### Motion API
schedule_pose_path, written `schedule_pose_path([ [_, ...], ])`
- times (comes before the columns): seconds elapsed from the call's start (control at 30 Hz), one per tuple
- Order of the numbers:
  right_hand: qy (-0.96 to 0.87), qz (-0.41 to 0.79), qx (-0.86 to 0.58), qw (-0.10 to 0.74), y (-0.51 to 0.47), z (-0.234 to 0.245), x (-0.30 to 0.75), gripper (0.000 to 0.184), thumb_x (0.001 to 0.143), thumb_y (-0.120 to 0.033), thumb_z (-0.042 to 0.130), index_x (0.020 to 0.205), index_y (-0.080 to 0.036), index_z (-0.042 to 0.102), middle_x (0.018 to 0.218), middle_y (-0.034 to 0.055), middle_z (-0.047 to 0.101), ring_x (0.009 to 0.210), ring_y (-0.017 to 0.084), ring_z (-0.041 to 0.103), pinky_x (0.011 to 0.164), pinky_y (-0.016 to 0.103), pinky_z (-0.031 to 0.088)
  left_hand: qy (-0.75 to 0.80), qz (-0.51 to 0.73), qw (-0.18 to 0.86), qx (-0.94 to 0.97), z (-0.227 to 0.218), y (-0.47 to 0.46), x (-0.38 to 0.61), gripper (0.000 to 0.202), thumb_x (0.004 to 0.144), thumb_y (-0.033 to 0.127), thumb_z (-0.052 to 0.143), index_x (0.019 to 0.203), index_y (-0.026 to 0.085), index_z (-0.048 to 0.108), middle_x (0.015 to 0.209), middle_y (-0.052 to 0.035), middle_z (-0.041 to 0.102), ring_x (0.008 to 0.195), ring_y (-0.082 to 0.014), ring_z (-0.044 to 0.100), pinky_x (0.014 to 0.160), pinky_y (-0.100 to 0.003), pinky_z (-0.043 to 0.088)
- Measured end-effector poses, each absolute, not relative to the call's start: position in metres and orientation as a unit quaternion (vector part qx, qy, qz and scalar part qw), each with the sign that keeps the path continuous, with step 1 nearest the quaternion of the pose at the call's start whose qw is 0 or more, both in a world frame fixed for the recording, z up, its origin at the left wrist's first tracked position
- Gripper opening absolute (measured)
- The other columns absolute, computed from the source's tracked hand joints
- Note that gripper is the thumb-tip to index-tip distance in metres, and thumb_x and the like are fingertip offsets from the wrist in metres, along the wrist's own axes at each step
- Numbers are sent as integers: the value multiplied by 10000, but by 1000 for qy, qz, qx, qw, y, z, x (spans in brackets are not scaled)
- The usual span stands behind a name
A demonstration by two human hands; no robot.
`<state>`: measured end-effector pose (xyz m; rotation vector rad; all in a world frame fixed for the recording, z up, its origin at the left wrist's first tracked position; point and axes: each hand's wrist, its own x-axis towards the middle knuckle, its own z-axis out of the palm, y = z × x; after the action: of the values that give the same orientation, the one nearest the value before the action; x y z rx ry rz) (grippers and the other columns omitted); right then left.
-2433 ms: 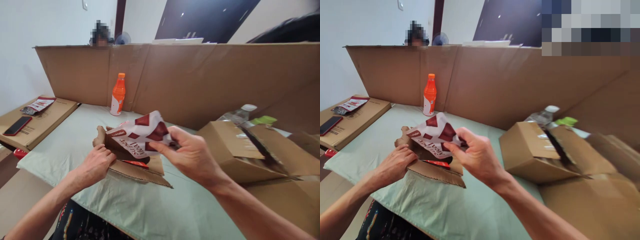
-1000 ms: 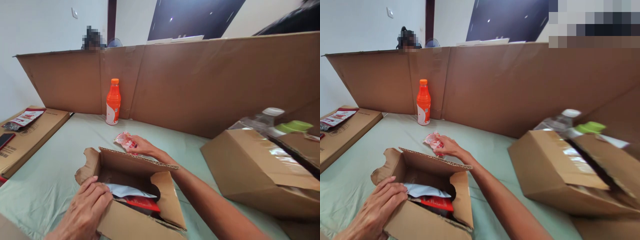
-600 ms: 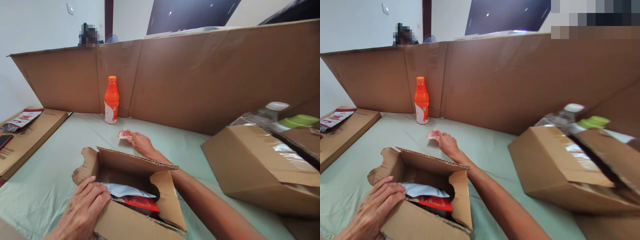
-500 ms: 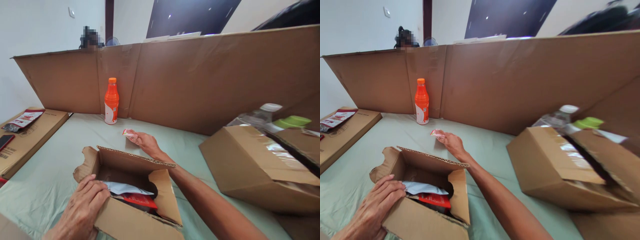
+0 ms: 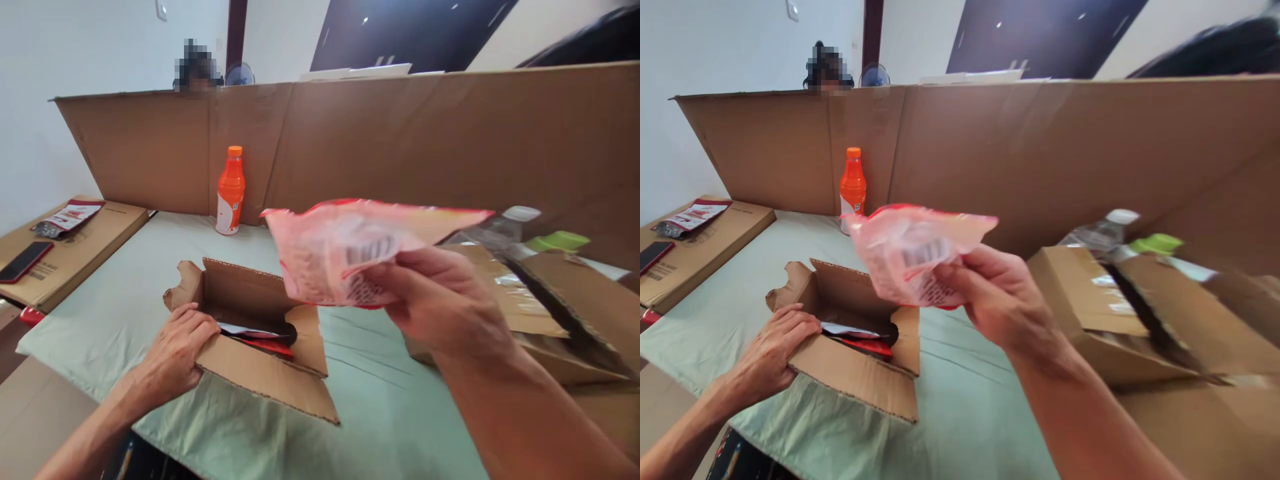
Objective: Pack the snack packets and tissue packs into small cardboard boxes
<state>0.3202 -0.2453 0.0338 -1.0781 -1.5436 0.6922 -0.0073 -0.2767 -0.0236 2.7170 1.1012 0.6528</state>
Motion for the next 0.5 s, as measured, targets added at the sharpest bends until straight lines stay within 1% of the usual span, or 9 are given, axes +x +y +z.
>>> schedule_pose_path([
  [0.07,-714,300,-425,469,-259,43,301,204,922,-441,633,937,-288,768,768,4,728,677,186,680,612,304,581,374,203,83,901,-23,-277,-8,553,588,2,501,1094,215,575,1091,-62,732,1082,-236,691,1208,-526,387],
  [0.13,-774,296,-398,394,-264,43,280,235,956,-359,560,1025,-272,768,888,16,767,776,187,708,693,287,586,379,197,87,900,-24,-278,-8,552,572,4,501,1076,212,585,1064,-58,735,1094,-241,687,1214,-525,377],
  [0.2,-813,275,-390,332,-260,36,263,313,981,-296,467,1105,-252,751,1042,34,779,904,191,718,799,289,577,379,196,86,900,-25,-278,-8,518,596,12,510,1066,213,595,1054,-60,737,1105,-248,682,1207,-525,383],
  [0.3,-840,267,-412,232,-244,15,248,396,989,-226,372,1154,-227,731,1140,59,768,1002,208,708,879,325,554,373,202,84,902,-27,-278,-8,443,670,37,529,1067,219,603,1050,-63,737,1093,-248,682,1194,-525,396],
  [0.37,-850,254,-438,145,-234,0,244,403,962,-189,398,1202,-209,722,1192,81,757,1053,231,702,919,351,539,372,201,85,902,-28,-278,-8,442,681,46,538,1085,216,598,1058,-66,736,1085,-248,682,1194,-525,394],
  [0.43,-853,227,-466,61,-228,-10,243,403,946,-189,450,1250,-206,713,1245,100,741,1111,260,691,956,368,517,376,198,85,901,-28,-278,-9,454,674,45,540,1092,214,591,1058,-65,734,1079,-249,681,1195,-521,389],
  [0.5,-846,202,-493,4,-228,-13,241,388,953,-212,480,1264,-214,713,1260,106,737,1126,280,689,947,369,507,378,196,88,901,-28,-278,-9,452,673,43,537,1090,211,588,1058,-65,733,1077,-248,679,1195,-516,384],
])
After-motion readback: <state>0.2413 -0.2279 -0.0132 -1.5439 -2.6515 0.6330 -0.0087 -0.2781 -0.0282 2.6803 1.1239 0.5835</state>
